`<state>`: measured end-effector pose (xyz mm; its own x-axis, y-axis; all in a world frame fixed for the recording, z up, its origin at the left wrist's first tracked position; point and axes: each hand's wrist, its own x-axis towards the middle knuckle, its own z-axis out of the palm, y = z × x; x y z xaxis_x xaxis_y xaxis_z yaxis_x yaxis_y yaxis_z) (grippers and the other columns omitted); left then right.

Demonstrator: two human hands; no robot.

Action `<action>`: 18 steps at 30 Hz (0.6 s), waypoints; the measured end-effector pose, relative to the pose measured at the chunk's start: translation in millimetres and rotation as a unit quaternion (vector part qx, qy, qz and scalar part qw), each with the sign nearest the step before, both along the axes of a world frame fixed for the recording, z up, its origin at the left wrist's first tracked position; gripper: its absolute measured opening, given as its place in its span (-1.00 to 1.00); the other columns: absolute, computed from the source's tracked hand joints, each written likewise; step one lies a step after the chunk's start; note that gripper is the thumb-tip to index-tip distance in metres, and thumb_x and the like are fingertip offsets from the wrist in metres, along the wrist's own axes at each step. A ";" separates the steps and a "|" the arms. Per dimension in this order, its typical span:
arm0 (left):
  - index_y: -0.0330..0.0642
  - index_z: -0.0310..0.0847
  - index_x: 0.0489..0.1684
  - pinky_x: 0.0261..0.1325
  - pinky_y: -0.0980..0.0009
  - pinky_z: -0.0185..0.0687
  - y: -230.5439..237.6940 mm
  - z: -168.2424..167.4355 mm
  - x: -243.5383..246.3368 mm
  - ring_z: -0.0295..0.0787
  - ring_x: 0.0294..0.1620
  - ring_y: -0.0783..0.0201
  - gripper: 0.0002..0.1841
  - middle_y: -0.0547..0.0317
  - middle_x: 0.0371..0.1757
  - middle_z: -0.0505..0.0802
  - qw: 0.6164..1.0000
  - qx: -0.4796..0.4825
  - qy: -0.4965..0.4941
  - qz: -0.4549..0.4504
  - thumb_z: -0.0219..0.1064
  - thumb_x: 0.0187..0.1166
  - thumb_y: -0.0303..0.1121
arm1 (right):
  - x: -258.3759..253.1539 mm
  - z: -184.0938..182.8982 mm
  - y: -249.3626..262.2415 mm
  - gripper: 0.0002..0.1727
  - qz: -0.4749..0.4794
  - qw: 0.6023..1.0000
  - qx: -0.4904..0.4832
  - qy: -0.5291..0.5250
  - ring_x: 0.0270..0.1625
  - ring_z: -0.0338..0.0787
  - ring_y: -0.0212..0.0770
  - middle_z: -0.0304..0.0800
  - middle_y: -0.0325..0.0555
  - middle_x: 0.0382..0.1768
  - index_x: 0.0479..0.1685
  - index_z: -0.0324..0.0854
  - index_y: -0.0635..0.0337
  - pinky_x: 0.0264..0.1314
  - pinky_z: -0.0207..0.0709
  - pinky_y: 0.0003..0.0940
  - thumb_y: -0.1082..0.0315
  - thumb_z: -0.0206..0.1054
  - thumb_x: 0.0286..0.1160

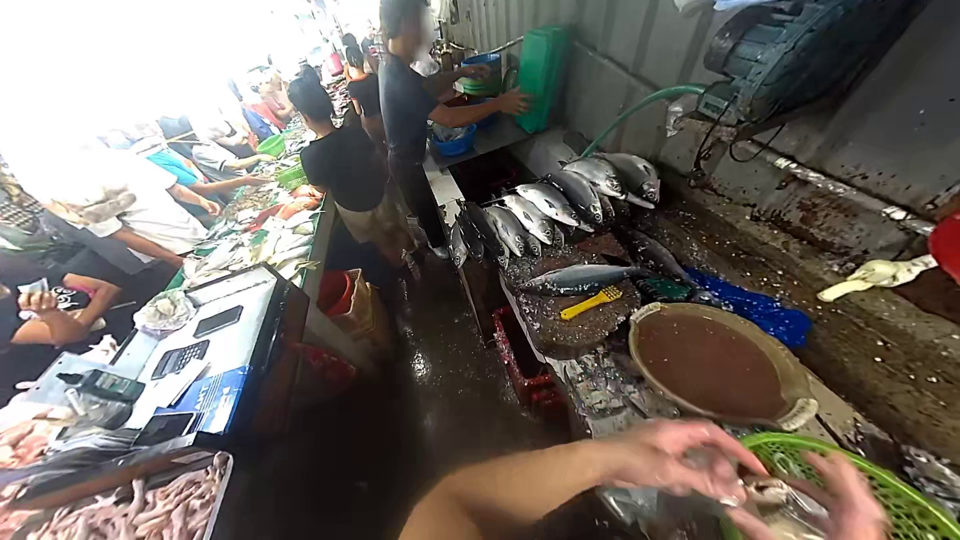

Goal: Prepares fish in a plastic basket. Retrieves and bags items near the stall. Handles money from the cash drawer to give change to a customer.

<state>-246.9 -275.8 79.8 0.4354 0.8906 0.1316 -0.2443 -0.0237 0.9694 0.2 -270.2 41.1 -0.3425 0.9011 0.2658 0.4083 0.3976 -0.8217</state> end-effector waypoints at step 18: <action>-0.11 0.67 0.45 0.19 -0.31 0.72 -39.9 -107.5 -128.0 0.78 0.28 -0.37 -0.55 -0.29 0.83 0.26 0.742 -0.001 0.622 0.249 0.30 0.56 -0.37 | 70.4 -91.9 20.5 -0.20 -0.138 0.895 -0.127 -0.405 0.49 0.60 0.39 0.61 0.32 0.44 0.63 0.41 0.02 0.53 0.32 0.54 -0.02 0.57 0.36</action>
